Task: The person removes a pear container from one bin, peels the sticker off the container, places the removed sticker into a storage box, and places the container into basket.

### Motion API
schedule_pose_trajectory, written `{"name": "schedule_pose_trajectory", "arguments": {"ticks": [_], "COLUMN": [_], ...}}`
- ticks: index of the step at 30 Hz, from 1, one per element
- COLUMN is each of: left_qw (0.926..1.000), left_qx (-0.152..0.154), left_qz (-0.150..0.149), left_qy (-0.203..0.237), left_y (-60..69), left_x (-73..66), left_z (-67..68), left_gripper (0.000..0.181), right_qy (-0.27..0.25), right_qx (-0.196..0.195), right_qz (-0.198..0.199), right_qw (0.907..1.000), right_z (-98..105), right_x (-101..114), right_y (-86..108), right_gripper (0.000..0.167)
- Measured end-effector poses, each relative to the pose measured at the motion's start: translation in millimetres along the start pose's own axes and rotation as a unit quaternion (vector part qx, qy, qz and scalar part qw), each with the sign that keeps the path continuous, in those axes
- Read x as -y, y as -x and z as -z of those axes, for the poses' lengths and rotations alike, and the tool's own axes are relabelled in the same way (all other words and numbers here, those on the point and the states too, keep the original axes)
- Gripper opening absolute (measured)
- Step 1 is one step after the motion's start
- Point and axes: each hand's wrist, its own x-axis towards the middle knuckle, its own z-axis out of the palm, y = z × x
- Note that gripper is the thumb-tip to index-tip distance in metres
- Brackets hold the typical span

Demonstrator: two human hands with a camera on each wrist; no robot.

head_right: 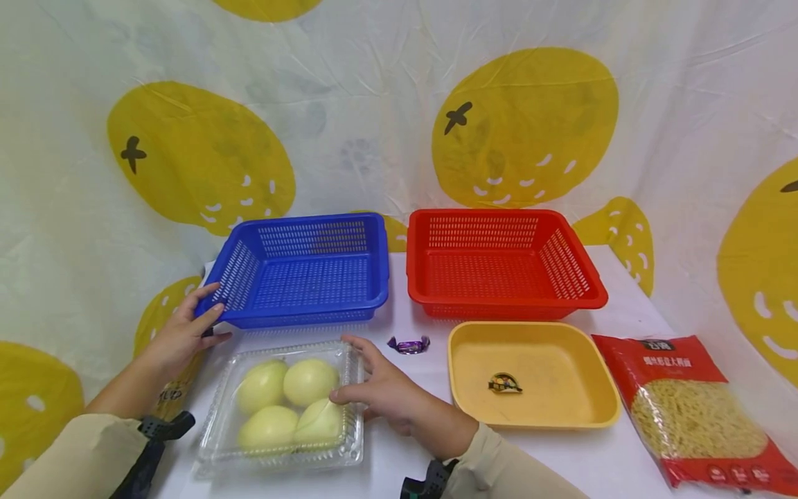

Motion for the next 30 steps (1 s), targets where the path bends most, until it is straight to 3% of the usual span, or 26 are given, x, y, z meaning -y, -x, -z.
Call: {"name": "schedule_pose_trajectory", "arguments": {"ticks": [12, 23, 30], "left_qw": [0.9999, 0.9996, 0.9996], "left_qx": [-0.007, -0.026, -0.026], "left_qz": [0.008, -0.003, 0.007], "left_qy": [-0.005, -0.011, -0.009], "left_y": [-1.2, 1.7, 0.7], "left_x": [0.3, 1.6, 1.0], "left_z": [-0.7, -3.0, -1.6], "left_gripper": [0.070, 0.072, 0.070], "right_qy": [-0.023, 0.006, 0.022], "right_qx": [-0.020, -0.024, -0.026], "right_qz": [-0.001, -0.001, -0.008], "right_qw": [0.9995, 0.9997, 0.9994], "right_z": [2, 8, 14], "right_x": [3, 32, 58], "right_y": [-1.9, 1.2, 0.5], "right_gripper": [0.095, 0.091, 0.089]}}
